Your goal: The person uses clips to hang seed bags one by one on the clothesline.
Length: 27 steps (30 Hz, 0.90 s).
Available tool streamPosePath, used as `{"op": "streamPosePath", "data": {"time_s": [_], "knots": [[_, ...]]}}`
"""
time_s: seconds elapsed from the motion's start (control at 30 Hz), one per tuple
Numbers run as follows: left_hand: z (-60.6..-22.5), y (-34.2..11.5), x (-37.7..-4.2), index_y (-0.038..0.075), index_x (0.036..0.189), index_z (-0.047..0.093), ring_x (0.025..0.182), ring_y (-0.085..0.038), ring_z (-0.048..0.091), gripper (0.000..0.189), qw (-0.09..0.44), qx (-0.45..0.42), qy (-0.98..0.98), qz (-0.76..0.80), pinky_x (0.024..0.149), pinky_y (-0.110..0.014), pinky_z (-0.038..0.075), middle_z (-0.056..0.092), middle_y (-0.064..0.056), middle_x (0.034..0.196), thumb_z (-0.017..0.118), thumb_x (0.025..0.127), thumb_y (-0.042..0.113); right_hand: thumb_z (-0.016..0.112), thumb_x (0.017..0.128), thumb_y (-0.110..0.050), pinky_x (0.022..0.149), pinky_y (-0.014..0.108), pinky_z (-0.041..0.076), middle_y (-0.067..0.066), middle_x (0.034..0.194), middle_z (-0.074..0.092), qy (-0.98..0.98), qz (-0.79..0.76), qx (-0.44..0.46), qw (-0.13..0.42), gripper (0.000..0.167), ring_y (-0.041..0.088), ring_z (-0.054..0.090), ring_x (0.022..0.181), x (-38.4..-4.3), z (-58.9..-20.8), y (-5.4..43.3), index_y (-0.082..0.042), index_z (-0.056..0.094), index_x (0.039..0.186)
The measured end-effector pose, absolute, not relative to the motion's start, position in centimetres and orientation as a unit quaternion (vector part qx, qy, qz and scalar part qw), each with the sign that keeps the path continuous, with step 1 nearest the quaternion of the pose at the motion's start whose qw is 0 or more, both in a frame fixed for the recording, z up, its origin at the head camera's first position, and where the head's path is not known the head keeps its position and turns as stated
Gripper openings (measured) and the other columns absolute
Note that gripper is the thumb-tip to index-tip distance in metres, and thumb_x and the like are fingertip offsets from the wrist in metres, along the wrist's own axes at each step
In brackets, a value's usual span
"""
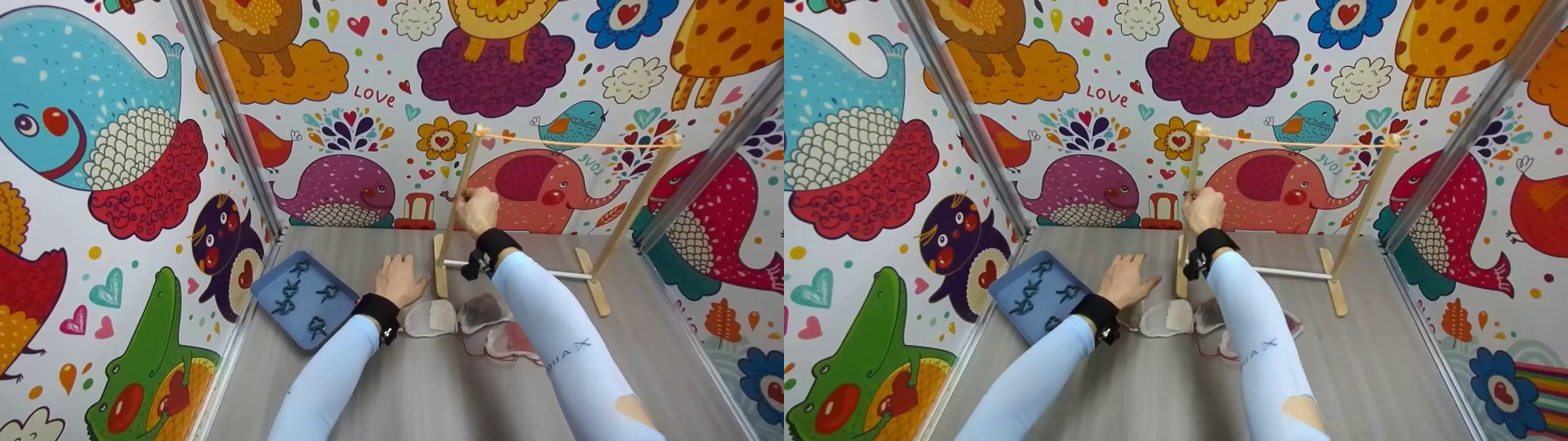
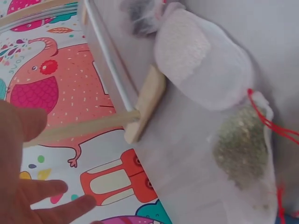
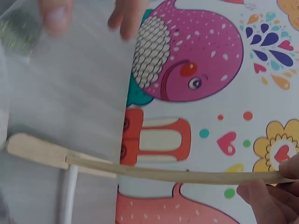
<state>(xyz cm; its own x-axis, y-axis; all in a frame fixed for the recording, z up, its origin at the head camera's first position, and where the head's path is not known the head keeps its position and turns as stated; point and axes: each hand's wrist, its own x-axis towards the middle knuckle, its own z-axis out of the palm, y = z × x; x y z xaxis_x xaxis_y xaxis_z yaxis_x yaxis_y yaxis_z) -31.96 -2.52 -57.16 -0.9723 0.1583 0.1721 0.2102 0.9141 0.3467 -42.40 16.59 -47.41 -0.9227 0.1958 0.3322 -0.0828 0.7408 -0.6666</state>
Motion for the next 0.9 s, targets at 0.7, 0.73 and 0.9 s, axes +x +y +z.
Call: {"op": "streamPosePath", "data": {"time_s": [0.7,0.73,0.9], "knots": [[-50.3,0.1,-37.9,0.007,0.15,0.065,0.134,-0.038,0.074,0.051,-0.026,0.006,-0.941,-0.337,0.113,-0.052,0.061,0.077,-0.018,0.143,0.073,0.107,0.034,0.078,0.105,-0.023,0.092,0.052,0.067,0.017,0.108,0.088,-0.899,0.392,-0.007,0.194,0.025,0.038,0.084,0.105,-41.7,-49.2,13.7,-0.004,0.088,0.118],[-50.0,0.2,-38.2,0.007,0.15,0.066,0.134,-0.037,0.074,0.051,-0.023,0.007,-0.941,-0.339,0.114,-0.051,0.06,0.077,-0.017,0.143,0.073,0.107,0.033,0.078,0.105,-0.024,0.092,0.052,0.067,0.017,0.11,0.088,-0.898,0.397,0.004,0.191,0.026,0.037,0.084,0.106,-41.6,-49.2,14.1,-0.004,0.087,0.12],[-48.2,0.7,-39.1,0.011,0.156,0.063,0.137,-0.035,0.072,0.052,-0.007,0.004,-0.938,-0.348,0.117,-0.05,0.059,0.075,-0.014,0.147,0.07,0.109,0.034,0.079,0.104,-0.031,0.09,0.045,0.065,0.019,0.115,0.087,-0.88,0.435,0.002,0.193,0.036,0.035,0.083,0.106,-41.2,-49.3,18.3,-0.004,0.085,0.126]]}}
